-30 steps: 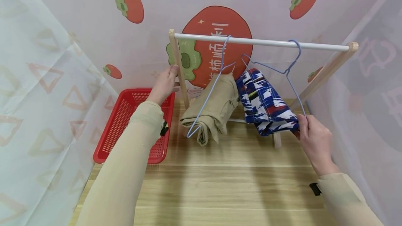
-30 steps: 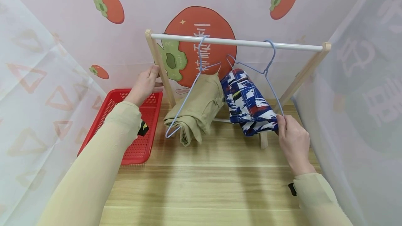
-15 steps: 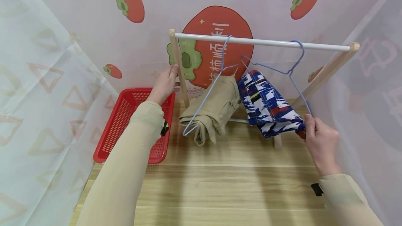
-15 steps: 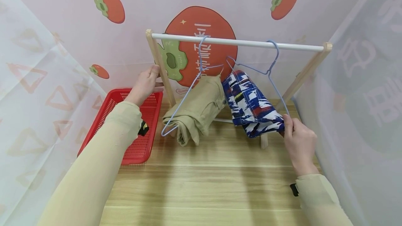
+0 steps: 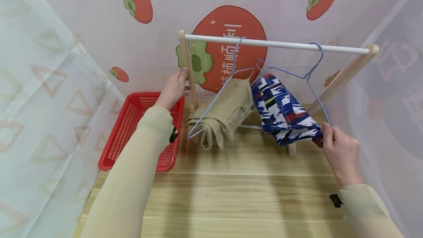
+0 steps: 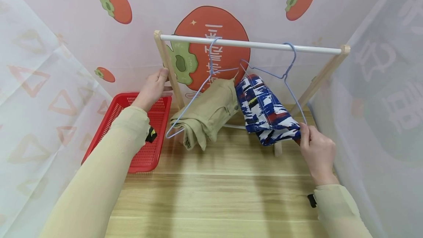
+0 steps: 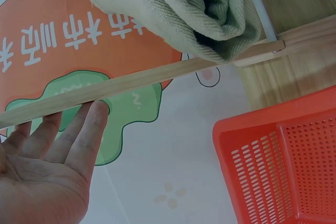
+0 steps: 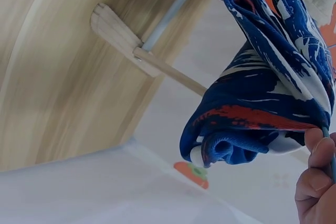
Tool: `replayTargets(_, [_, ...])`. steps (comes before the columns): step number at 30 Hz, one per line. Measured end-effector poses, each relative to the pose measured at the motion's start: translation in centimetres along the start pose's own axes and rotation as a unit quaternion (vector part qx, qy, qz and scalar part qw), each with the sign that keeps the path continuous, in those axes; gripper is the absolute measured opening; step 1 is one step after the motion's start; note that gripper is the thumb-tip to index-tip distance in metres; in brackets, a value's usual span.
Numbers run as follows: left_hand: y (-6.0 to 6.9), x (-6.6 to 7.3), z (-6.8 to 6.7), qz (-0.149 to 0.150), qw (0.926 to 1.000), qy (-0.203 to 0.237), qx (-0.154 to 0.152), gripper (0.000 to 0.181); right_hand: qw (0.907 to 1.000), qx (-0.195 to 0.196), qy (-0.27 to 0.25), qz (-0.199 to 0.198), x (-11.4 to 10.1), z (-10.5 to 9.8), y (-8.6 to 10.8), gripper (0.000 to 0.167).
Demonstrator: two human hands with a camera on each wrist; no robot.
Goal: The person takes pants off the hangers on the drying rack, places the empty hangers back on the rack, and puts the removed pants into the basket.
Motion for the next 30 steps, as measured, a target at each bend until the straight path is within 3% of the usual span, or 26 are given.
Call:
replayTargets(10, [-0.6,-0.3,-0.1,-0.001,1.0000,0.004,-0.007,0.071,0.9967,0.040,-0.040,0.059,0.5,-0.1,0.3,0.048])
replayTargets(21, [-1.4,-0.7,-0.2,0.006,0.9999,0.013,-0.009,0.072,0.9987,0.035,-0.028,-0.025,1.0,0.3,0.0,0.031])
replayTargets(30, [-1.9,-1.2,-0.3,0.010,0.9998,0.010,-0.012,0.074,0.9980,0.041,-0.010,-0.046,0.6,0.6,0.4,0.028])
Point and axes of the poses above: each hand's wrist, its own y-axis away from the middle knuckle, its own z-axis out of the palm, x = y × z, the point moved 2 cm from there along -y, towards the middle knuckle, and after that the axes turned 5 degrees about -y, right-handed, at the moved point
